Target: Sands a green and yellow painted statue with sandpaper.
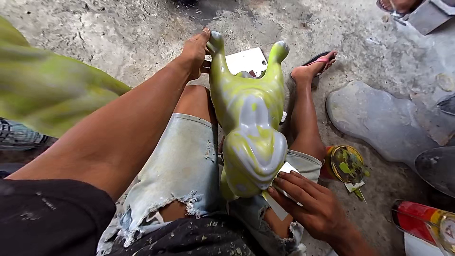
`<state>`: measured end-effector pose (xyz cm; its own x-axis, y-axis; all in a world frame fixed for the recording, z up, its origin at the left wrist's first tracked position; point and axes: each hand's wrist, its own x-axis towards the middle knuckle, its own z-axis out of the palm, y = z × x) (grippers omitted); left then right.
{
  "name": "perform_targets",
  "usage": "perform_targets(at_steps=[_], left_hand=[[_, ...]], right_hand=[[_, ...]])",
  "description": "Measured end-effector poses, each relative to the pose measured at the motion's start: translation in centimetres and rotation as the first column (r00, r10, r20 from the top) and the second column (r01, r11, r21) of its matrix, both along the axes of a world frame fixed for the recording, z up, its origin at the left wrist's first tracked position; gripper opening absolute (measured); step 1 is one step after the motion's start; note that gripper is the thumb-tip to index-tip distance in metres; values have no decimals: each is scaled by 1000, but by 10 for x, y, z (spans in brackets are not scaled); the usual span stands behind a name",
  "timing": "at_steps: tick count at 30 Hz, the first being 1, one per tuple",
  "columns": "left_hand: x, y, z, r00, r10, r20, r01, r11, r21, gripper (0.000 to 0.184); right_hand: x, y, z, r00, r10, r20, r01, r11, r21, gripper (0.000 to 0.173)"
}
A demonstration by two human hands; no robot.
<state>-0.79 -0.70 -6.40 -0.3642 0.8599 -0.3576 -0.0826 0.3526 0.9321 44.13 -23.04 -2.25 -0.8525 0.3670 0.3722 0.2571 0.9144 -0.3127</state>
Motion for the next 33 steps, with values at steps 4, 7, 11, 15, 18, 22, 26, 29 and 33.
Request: perform_targets(at_steps=[4, 7, 11, 15, 18, 22, 26, 29, 33], left_hand=[[1, 0, 1, 1000, -5, 2, 5, 1000, -5, 60], [2, 0, 2, 1000, -20, -16, 20, 1000, -4, 62], [3, 0, 3, 1000, -17, -8, 17, 1000, 11, 61], [1, -1, 0, 1000, 1, 0, -1, 1000, 5, 62], [2, -2, 2, 1000, 5, 3, -5, 1000, 2, 62], [2, -1, 2, 1000, -3, 7, 3, 1000, 1, 61], [2, -2, 1, 1000, -15, 12, 15, 1000, 7, 62], [2, -3, 1, 1000, -8, 14, 8, 1000, 14, 61], [2, -3, 1, 1000, 1, 27, -2, 1000, 18, 60]], right_hand=[[-4, -5, 6, 998, -28, 55, 30, 999, -32, 33], [0, -6, 11, 994, -29, 102, 33, 999, -33, 33], [8, -2, 12, 995, 0, 100, -3, 1000, 23, 31], [14, 7, 9, 999, 16, -30, -16, 1000, 18, 32], [11, 15, -3, 997, 6, -79, -8, 1000, -24, 35], [6, 12, -10, 998, 2, -62, -6, 998, -58, 34], [9, 8, -7, 999, -1, -37, -1, 998, -62, 31], [14, 11, -8, 998, -5, -69, 0, 998, -67, 32], [12, 17, -18, 989, -43, -144, 26, 992, -120, 37]])
